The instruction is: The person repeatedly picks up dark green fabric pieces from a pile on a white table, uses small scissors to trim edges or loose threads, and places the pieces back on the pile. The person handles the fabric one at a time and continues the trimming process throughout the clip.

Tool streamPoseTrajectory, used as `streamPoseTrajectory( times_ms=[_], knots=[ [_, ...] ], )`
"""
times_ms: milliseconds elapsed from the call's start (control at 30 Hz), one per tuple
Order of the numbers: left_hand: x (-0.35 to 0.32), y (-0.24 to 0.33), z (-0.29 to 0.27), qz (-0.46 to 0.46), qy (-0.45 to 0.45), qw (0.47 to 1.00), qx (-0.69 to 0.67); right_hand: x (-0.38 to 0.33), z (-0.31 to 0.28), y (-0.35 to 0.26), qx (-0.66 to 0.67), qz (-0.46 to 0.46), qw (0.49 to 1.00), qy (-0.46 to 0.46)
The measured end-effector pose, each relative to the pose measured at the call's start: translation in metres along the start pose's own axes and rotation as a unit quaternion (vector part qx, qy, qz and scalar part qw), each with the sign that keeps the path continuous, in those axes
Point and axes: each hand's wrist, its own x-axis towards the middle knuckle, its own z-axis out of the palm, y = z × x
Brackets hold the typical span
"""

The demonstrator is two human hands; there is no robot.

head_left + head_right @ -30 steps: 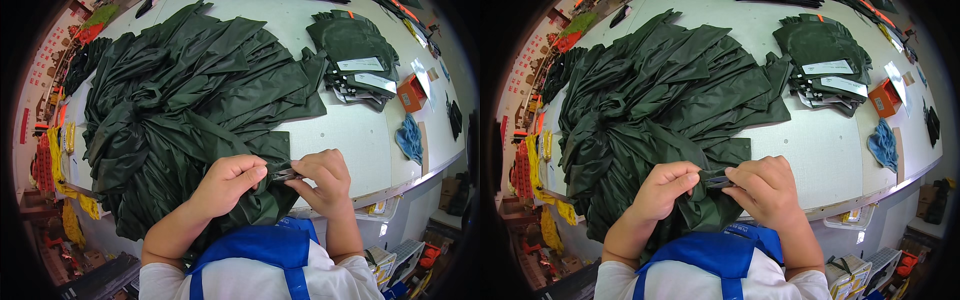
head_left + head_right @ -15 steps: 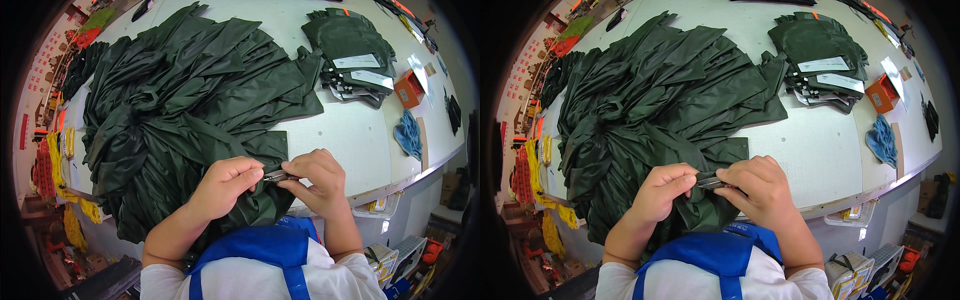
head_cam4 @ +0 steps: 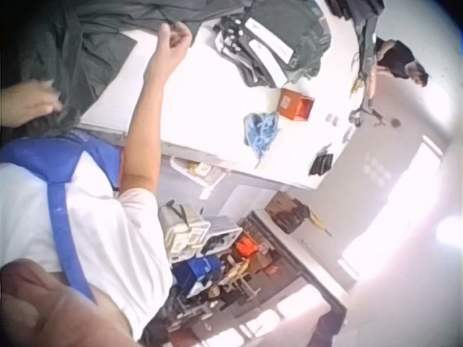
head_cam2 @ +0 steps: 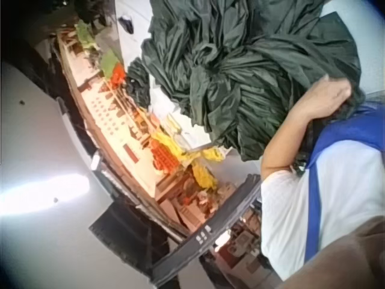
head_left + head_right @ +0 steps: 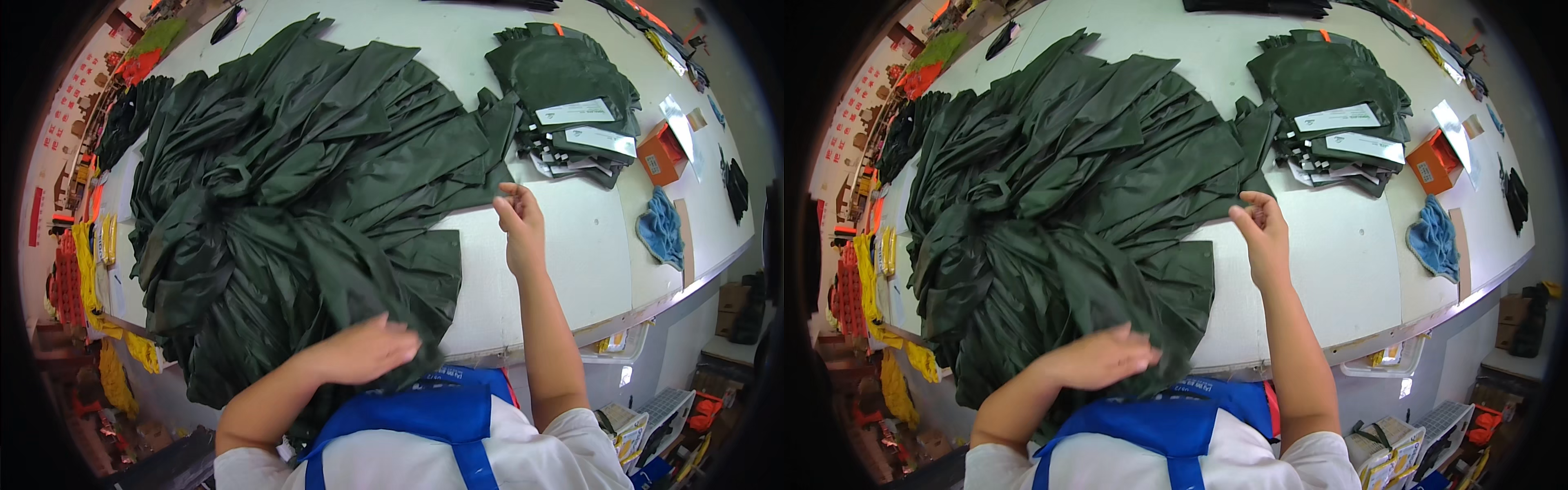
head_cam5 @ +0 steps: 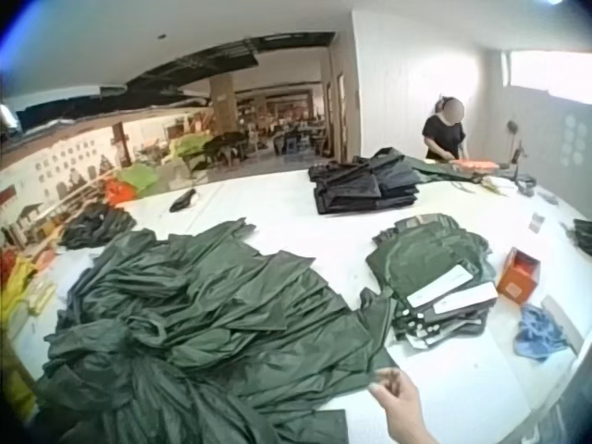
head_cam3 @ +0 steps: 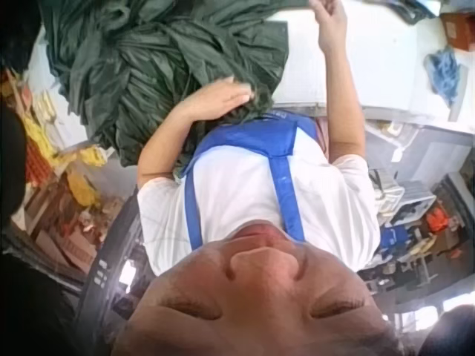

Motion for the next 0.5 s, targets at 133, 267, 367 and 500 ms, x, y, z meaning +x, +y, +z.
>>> streamPoseTrajectory(
  times_ms=[133,267,367,500],
  knots=[
    [-0.067,-0.058,0.037,-0.157,-0.184,0.958,-0.152,0.068,-0.008,0.041,-0.058,0.031,0.998,0.007],
    [-0.127,-0.122,0.106,-0.28,-0.235,0.928,-0.072,0.147,0.005,0.094,-0.083,-0.025,0.995,0.043],
    [-0.123,-0.132,0.143,-0.262,-0.13,0.95,-0.111,0.165,0.033,0.097,-0.302,-0.034,0.949,0.081],
    [-0.068,-0.149,0.098,-0.074,-0.094,0.981,-0.156,0.167,0.011,0.077,-0.348,-0.007,0.931,0.109]
  ],
)
